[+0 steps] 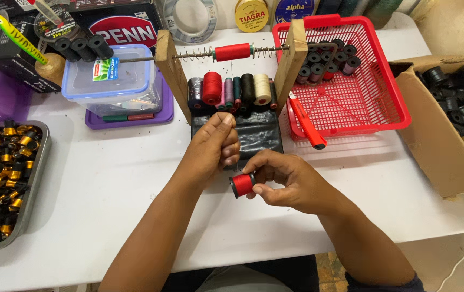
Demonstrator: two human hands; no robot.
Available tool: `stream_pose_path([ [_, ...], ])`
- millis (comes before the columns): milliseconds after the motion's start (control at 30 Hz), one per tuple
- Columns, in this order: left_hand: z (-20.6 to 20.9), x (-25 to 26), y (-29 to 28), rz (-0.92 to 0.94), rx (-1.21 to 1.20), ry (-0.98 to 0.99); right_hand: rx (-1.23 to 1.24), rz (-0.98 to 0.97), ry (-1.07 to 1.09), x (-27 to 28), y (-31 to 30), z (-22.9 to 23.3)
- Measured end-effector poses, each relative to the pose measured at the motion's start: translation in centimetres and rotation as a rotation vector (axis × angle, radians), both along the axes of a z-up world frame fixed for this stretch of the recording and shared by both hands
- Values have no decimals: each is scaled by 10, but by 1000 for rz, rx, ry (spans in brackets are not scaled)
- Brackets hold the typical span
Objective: The person winds red thread from a spool onto a small black bobbin using a manual wooden winder. They repeatedly wrap the thread around the bobbin, then use a red utility knife to cut the thread from the spool.
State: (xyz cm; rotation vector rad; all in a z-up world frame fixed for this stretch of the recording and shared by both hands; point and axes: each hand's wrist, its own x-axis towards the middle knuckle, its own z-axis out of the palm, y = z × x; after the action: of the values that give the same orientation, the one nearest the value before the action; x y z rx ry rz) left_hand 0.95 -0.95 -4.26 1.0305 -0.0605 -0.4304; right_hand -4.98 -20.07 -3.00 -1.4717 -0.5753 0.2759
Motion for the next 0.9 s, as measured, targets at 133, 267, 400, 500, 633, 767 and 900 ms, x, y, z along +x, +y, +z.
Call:
stream_pose_path([
  [133, 9, -18, 25, -39, 169, -62, -11, 21, -2, -2, -2, 5],
  [267, 41, -58, 53, 34, 679, -203, -160, 27, -103, -5, 7, 18],
  [400, 17, -86, 62, 203, 869, -284, -420, -90, -178, -11, 14, 11],
  [500, -9, -102, 55, 80, 705, -306, -459, -198, -273, -12, 22, 7],
  [633, -9, -105, 39, 0, 546, -213, -474, -254, -406, -26, 32, 5],
  [767, -14, -108, 36, 78, 533, -219, -450, -327, -543, -45, 36, -3],
  [900, -44, -106, 41, 95, 404, -242, -608, -578, -772, -38, 9, -15],
])
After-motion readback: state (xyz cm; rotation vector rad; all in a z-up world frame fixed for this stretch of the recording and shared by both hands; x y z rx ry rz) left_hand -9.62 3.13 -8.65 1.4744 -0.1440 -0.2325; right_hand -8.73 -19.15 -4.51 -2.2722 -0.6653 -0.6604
